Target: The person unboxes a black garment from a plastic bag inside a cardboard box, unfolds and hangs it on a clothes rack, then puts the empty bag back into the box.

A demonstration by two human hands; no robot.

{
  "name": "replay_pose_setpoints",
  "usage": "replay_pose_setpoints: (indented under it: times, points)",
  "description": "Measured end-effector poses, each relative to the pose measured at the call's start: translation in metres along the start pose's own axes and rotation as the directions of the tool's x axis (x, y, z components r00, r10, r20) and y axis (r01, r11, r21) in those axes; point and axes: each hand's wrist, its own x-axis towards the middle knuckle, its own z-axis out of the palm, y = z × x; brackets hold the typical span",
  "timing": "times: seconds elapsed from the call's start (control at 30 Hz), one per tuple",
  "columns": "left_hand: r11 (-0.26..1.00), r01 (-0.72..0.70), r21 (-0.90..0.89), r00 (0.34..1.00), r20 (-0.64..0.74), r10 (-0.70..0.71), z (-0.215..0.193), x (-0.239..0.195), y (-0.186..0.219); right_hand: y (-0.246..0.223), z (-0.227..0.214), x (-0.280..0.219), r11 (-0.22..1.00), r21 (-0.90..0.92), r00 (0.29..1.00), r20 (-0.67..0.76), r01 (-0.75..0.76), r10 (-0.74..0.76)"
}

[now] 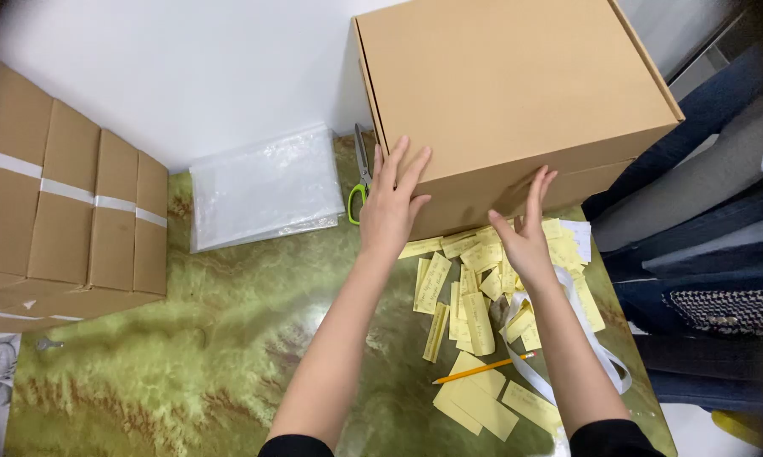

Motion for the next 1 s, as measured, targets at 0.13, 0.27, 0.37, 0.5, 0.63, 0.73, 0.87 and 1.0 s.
replay_pose_setpoints:
  times: [0.13,0.27,0.37,0.5,0.63,0.73,0.87,1.0]
  points:
    - [0.999,0.053,-0.004,0.998,0.026,-0.053,-0.008,-0.003,0.01,0.039,0.009,-0.003,0.992,0.109,0.996,-0.051,-0.062,0.068]
    - [0.983,0.14,-0.116,0.99,0.046,-0.135,-0.021,-0.015,0.026,0.067,0.032,-0.006,0.885,0.433,0.978,-0.027,-0.174,0.205]
    - [0.931,0.258,-0.26,0.966,0.088,-0.243,-0.045,-0.044,0.039,0.085,0.036,0.01,0.805,0.531,0.954,0.021,-0.264,0.299]
    - [0.803,0.512,-0.305,0.847,0.337,-0.411,-0.061,-0.097,0.03,0.094,0.033,0.011,0.792,0.513,0.93,0.033,-0.33,0.366]
    - [0.746,0.604,-0.28,0.766,0.461,-0.448,-0.054,-0.147,-0.007,0.105,0.034,-0.006,0.808,0.493,0.935,0.032,-0.322,0.353]
    - [0.675,0.68,-0.287,0.703,0.518,-0.488,-0.064,-0.176,-0.032,0.095,0.056,-0.029,0.811,0.437,0.916,0.092,-0.389,0.39]
    - [0.689,0.647,-0.327,0.747,0.451,-0.488,-0.097,-0.202,-0.061,0.041,0.108,-0.063,0.807,0.322,0.867,0.244,-0.495,0.435]
    - [0.669,0.618,-0.412,0.786,0.317,-0.531,-0.165,-0.222,-0.091,0.003,0.183,-0.076,0.875,0.187,0.859,0.363,-0.446,0.361]
